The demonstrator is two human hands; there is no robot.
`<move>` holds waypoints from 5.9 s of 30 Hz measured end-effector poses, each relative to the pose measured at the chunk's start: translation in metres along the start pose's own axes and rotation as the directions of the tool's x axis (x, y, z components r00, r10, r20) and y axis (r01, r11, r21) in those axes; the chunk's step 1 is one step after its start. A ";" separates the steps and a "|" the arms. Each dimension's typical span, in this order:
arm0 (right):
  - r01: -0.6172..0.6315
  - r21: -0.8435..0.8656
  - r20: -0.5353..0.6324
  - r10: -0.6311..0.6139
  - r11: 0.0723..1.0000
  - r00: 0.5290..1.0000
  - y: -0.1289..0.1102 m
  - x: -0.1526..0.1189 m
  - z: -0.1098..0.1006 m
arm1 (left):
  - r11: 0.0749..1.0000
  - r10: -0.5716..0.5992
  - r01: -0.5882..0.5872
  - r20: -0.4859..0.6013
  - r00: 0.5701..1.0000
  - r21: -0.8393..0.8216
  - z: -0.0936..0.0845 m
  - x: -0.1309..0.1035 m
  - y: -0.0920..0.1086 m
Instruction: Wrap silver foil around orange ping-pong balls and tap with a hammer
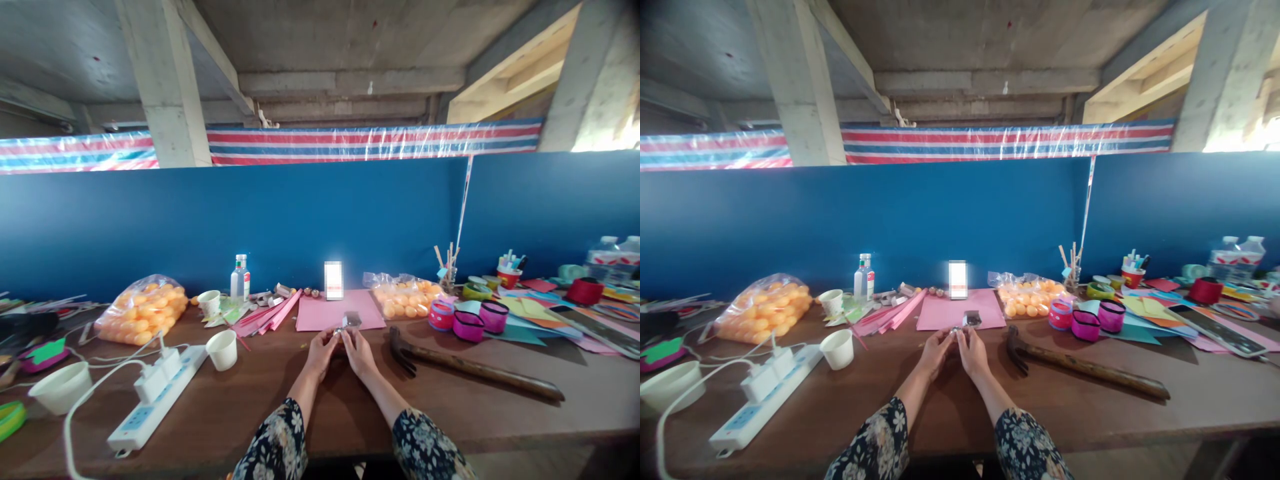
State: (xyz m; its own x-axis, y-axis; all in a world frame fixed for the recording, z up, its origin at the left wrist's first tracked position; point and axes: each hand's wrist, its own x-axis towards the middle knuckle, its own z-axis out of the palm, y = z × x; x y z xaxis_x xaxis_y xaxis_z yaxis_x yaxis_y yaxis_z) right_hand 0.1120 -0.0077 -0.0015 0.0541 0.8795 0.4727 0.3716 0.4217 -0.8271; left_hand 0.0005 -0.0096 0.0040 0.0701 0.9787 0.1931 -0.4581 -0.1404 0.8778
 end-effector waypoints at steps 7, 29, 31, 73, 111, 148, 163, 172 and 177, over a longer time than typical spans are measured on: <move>-0.015 0.000 -0.002 0.015 1.000 1.000 0.001 0.000 0.000 | 1.000 -0.017 0.017 0.036 0.999 0.001 0.001 -0.001 0.001; 0.011 -0.011 -0.007 -0.011 1.000 1.000 -0.001 0.000 -0.001 | 1.000 0.006 -0.006 0.044 0.999 0.015 -0.001 0.000 -0.001; 0.001 -0.013 -0.001 -0.001 1.000 1.000 -0.001 -0.001 -0.001 | 1.000 -0.002 0.002 0.040 0.999 0.019 -0.001 0.000 -0.001; 0.000 -0.013 -0.005 0.000 1.000 1.000 -0.001 0.000 -0.001 | 0.999 -0.001 0.000 0.039 0.999 0.037 -0.001 -0.001 0.000; 0.155 0.151 0.045 -0.164 0.976 0.985 0.004 0.000 0.003 | 1.000 0.000 -0.001 -0.035 0.999 -0.028 -0.007 0.005 -0.007; 0.139 0.173 0.032 -0.147 0.975 0.989 0.002 -0.001 0.003 | 0.986 0.111 -0.101 -0.075 0.991 0.132 -0.009 0.005 -0.008; 0.125 0.230 0.063 -0.143 0.965 0.988 0.001 -0.001 0.004 | 0.984 0.105 -0.094 -0.073 0.992 0.150 -0.007 0.005 -0.005; 0.145 0.172 0.062 -0.158 0.974 0.986 0.013 0.002 0.006 | 0.987 0.085 -0.070 -0.103 0.991 0.146 -0.006 0.003 -0.004; 0.144 0.182 0.085 -0.161 0.973 0.983 0.012 0.001 0.006 | 0.990 0.074 -0.061 -0.098 0.992 0.130 -0.008 0.004 -0.006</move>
State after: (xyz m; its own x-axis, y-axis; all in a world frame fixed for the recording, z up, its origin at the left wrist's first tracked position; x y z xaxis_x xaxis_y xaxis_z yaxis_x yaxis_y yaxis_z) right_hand 0.1107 -0.0001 -0.0128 -0.0852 0.8155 0.5725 0.2006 0.5768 -0.7919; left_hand -0.0038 -0.0035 -0.0038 -0.0511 0.9757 0.2132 -0.3427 -0.2176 0.9139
